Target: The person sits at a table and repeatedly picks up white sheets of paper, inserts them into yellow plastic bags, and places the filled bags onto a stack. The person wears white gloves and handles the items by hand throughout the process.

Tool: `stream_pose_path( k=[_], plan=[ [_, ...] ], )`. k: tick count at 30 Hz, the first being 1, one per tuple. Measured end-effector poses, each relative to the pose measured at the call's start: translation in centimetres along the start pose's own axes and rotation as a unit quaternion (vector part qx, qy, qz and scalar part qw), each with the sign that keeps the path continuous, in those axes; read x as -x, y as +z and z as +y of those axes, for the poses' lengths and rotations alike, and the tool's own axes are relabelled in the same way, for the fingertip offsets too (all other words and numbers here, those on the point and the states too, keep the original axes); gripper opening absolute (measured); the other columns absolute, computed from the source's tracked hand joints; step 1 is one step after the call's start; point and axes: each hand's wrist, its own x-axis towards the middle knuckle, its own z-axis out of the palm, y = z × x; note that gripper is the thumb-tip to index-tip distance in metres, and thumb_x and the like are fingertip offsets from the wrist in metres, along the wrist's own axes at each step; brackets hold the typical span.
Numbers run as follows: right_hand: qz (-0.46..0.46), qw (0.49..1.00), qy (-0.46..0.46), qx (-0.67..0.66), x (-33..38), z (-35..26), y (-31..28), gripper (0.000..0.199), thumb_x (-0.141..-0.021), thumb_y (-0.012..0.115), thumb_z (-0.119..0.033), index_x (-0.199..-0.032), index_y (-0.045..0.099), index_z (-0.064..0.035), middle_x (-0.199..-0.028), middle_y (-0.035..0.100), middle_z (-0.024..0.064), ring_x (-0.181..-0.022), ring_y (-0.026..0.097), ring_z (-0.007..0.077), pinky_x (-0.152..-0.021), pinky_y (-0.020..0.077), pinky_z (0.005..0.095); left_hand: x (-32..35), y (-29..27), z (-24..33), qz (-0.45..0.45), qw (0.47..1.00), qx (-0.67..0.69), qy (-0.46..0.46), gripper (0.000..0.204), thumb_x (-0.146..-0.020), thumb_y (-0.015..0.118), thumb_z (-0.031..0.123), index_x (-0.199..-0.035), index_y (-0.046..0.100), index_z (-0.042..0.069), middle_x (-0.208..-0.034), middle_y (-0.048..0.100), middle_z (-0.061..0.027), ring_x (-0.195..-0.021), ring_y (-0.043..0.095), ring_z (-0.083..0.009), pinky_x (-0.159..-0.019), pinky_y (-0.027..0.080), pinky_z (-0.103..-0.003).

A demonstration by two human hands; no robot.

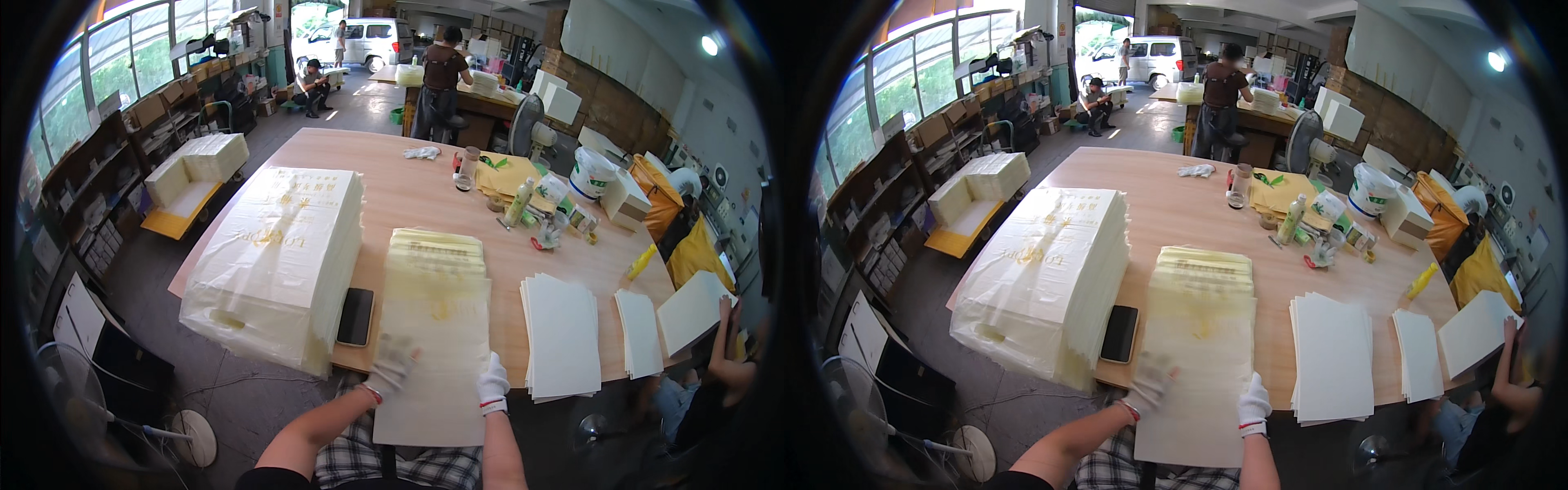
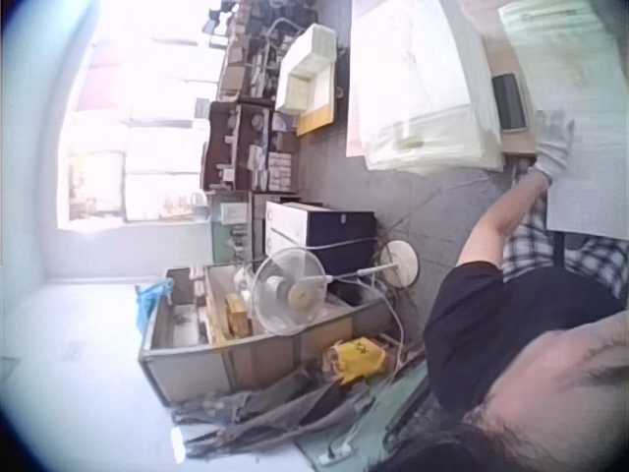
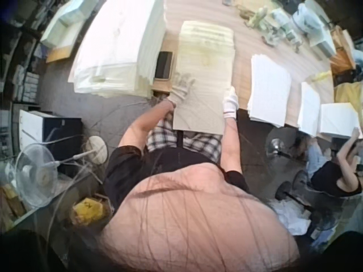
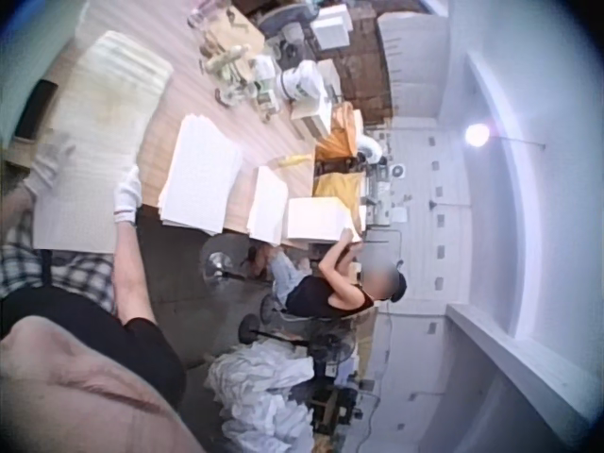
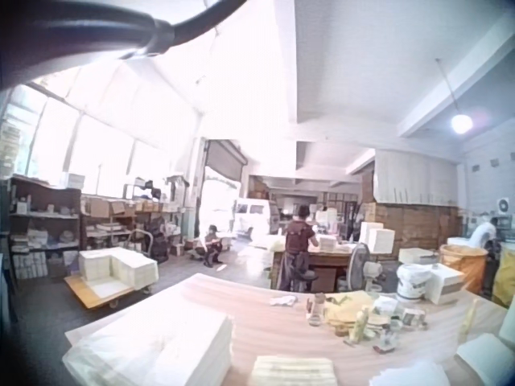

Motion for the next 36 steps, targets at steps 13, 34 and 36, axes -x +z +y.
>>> stream_pose_path(
  k=[13, 34, 36],
  plan=[
    [-0.123, 0.977, -0.073, -0.155, 13.2, 1.9, -3.5, 0.086, -0.074, 0.048, -0.002, -0.144, 0.001, -0.0107, -0.117, 0.055, 0.0247, -0.094, 0.057, 0.0432, -0.077, 0.0457, 0.0492, 9.2, -6.6, 3.1, -0.087, 0.901, 0.242, -0.350, 0.010, -0.083, 0.052, 0.002, -0.091, 0.046, 0.001, -0.079, 0.053, -0.0153, -0.072, 0.055, -0.0307, -0.065, 0.045, -0.038],
    [-0.039, 0.990, -0.114, -0.071, 26.3, 3.9, -7.9, 0.036, -0.083, 0.053, -0.020, -0.118, 0.054, -0.0094, -0.064, 0.061, 0.0165, -0.062, 0.061, 0.0336, -0.055, 0.0477, 0.0468, 13.0, -18.0, 7.5, -0.110, 0.885, 0.376, -0.251, 0.010, -0.069, 0.048, -0.005, -0.076, 0.050, 0.003, -0.076, 0.056, -0.0121, -0.069, 0.057, -0.0234, -0.060, 0.047, -0.033],
    [-0.076, 0.979, -0.076, -0.175, 26.3, 5.0, -8.5, 0.034, -0.084, 0.055, -0.018, -0.116, 0.055, -0.0056, -0.063, 0.063, 0.0131, -0.064, 0.065, 0.0258, -0.062, 0.0517, 0.0388, 12.1, -17.3, 7.4, -0.113, 0.879, 0.403, -0.230, 0.013, -0.068, 0.047, -0.006, -0.076, 0.050, 0.003, -0.075, 0.054, -0.0110, -0.070, 0.056, -0.0237, -0.061, 0.046, -0.032]
  ],
)
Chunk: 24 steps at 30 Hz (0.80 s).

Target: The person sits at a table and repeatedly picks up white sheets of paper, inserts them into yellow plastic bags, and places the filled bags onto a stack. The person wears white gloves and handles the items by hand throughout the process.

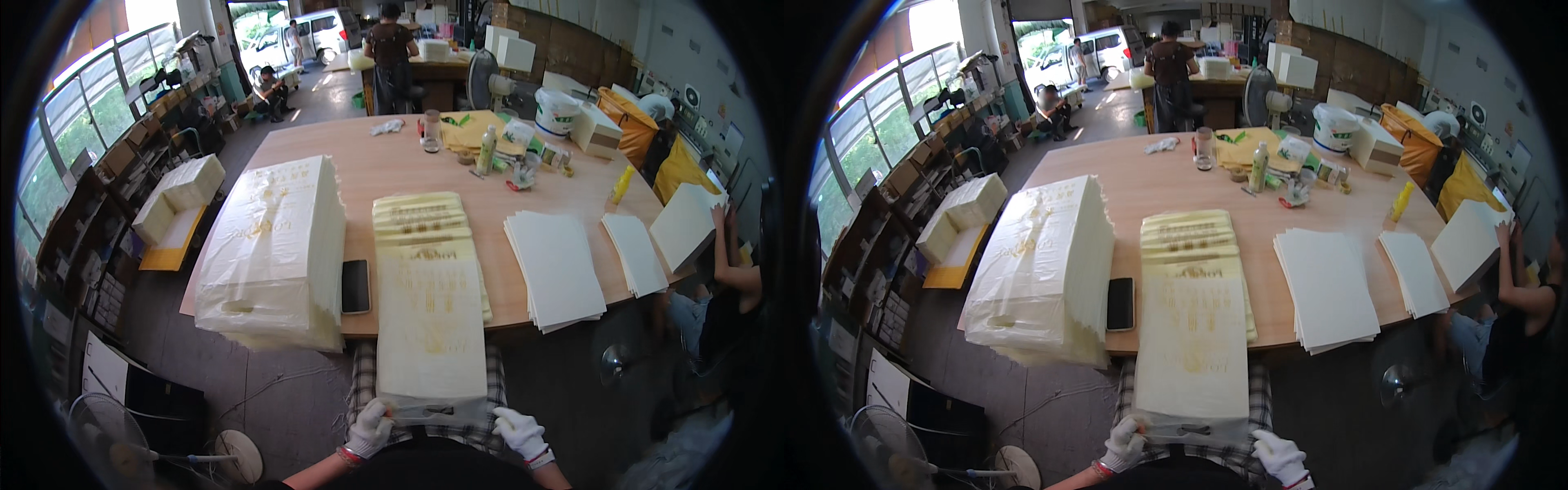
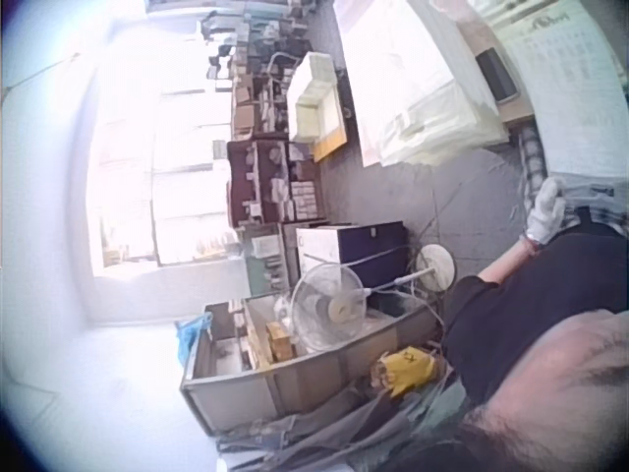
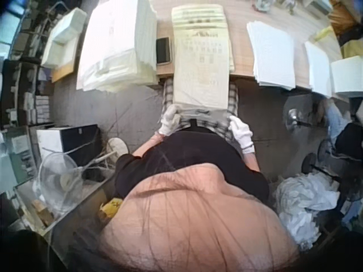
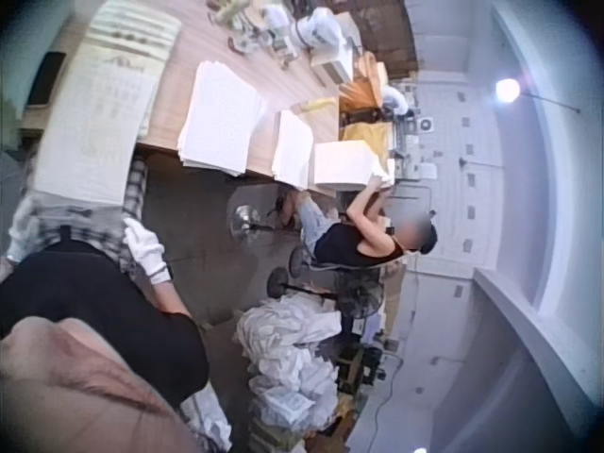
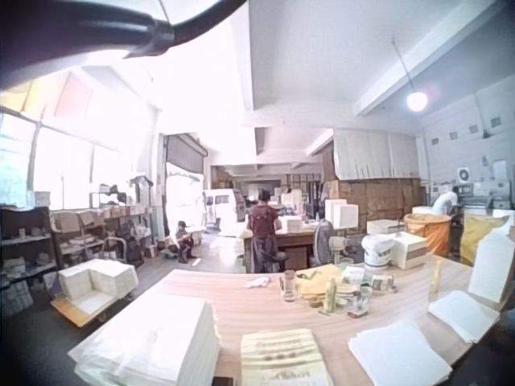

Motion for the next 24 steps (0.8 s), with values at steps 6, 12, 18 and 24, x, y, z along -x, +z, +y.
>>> stream_pose_path(
  k=[6, 12, 18, 24],
  plan=[
    [-0.024, 0.939, 0.080, -0.335, -6.9, 2.4, 5.7, 0.035, -0.089, 0.055, -0.020, -0.120, 0.052, -0.0042, -0.108, 0.059, 0.0116, -0.090, 0.059, 0.0174, -0.072, 0.0505, 0.0293, -7.6, 0.2, 5.8, -0.033, 0.991, 0.012, 0.130, 0.014, -0.064, 0.052, -0.003, -0.075, 0.050, 0.004, -0.073, 0.051, -0.0102, -0.062, 0.051, -0.0254, -0.056, 0.043, -0.032],
    [-0.098, 0.735, 0.039, -0.670, -14.8, -12.8, 8.7, 0.043, -0.088, 0.051, -0.015, -0.128, 0.043, -0.0007, -0.121, 0.051, 0.0086, -0.111, 0.050, 0.0209, -0.094, 0.0415, 0.0342, -9.3, -8.7, 8.1, 0.113, 0.983, 0.083, 0.122, 0.013, -0.083, 0.056, 0.017, -0.078, 0.055, 0.005, -0.074, 0.054, -0.0037, -0.066, 0.054, -0.0149, -0.055, 0.044, -0.028],
    [-0.320, 0.698, -0.086, -0.635, -25.2, -24.4, 13.2, 0.033, -0.090, 0.054, -0.015, -0.119, 0.049, 0.0009, -0.092, 0.058, 0.0096, -0.079, 0.059, 0.0166, -0.073, 0.0514, 0.0297, -15.7, -20.8, 4.1, 0.442, 0.816, 0.298, 0.224, 0.011, -0.093, 0.042, 0.009, -0.090, 0.053, 0.005, -0.085, 0.052, 0.0022, -0.077, 0.048, -0.0072, -0.069, 0.041, -0.020],
    [-0.319, 0.812, -0.063, -0.485, -23.1, -29.8, 17.8, 0.031, -0.092, 0.054, -0.030, -0.098, 0.055, 0.0002, -0.070, 0.058, 0.0056, -0.057, 0.057, 0.0120, -0.053, 0.0508, 0.0260, -12.4, -28.4, -5.9, 0.493, 0.836, 0.242, 0.002, 0.008, -0.087, 0.045, 0.007, -0.086, 0.053, 0.010, -0.080, 0.049, 0.0031, -0.068, 0.044, -0.0075, -0.060, 0.038, -0.022]
  ],
)
